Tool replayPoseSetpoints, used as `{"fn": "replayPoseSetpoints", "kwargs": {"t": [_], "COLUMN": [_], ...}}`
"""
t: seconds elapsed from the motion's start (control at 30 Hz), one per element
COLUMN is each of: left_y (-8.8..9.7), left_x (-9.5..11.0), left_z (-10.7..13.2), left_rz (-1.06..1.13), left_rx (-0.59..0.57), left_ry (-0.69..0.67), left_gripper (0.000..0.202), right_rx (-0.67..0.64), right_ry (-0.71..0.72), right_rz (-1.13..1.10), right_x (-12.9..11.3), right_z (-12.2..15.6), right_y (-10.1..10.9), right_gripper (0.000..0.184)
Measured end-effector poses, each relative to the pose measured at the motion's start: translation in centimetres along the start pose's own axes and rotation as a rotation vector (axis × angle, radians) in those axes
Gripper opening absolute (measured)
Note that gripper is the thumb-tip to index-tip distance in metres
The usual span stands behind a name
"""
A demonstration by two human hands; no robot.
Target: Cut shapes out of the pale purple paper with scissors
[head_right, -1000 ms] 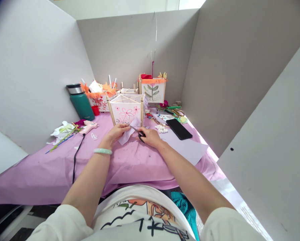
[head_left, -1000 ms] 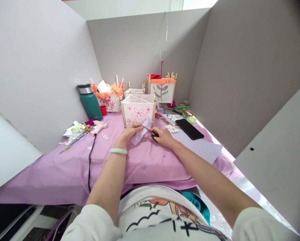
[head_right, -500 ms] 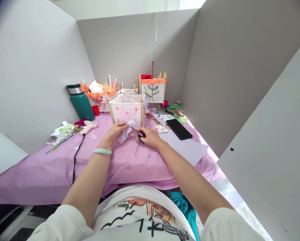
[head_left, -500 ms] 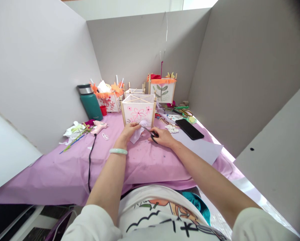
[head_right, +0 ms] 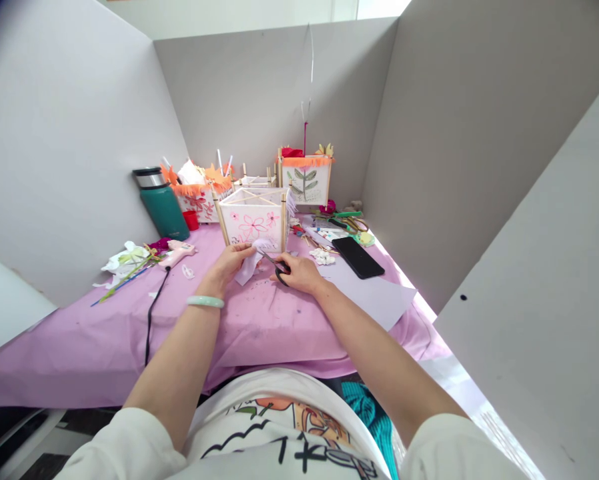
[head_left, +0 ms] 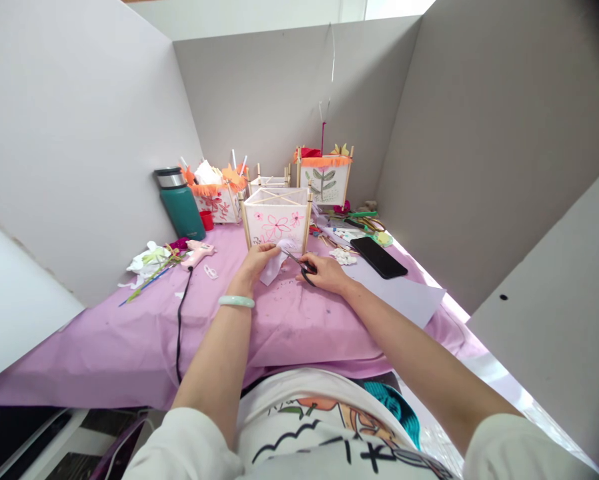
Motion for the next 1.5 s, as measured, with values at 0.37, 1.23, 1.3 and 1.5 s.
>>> {"fn": "replayPoseSetpoints", "kwargs": {"t": [0.37,1.23,1.3,1.5], "left_y": [0.04,-0.01,-0.06,-0.06], "left_x": [-0.17,-0.45,-0.45,-0.41], "left_z": [-0.11,-0.19,-0.11,-0.05], "left_rz": [0.000,-0.051,-0.061,-0.084], "left_rx": [-0.032,-0.064,-0.066,-0.067], "left_ry": [0.004,0.019,0.021,0.025], "left_gripper": [0.027,0.023,0.023,0.021], "right_rx": [0.009,0.006,0.011,0.015], "right_ry": [0.003,-0.006,-0.002,0.008], "right_rz": [0.003,0.034,0.033,0.040], "right_x": [0.00,0.31,0.33,0.63], "right_z": [0.12,0.01,0.02,-0.02], "right_y": [-0.10,-0.26,-0.27,-0.47], "right_gripper": [0.040,0.041,0.041,0.040]}}
Point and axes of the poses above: each hand's wrist, its own z-axis away from the middle knuckle, its own y-axis out of the back of the hand, x = y × z, the point moved 3 cm from there along -z, towards the middle knuckle, and after that the axes turned 7 degrees about y, right-handed, at the moved point
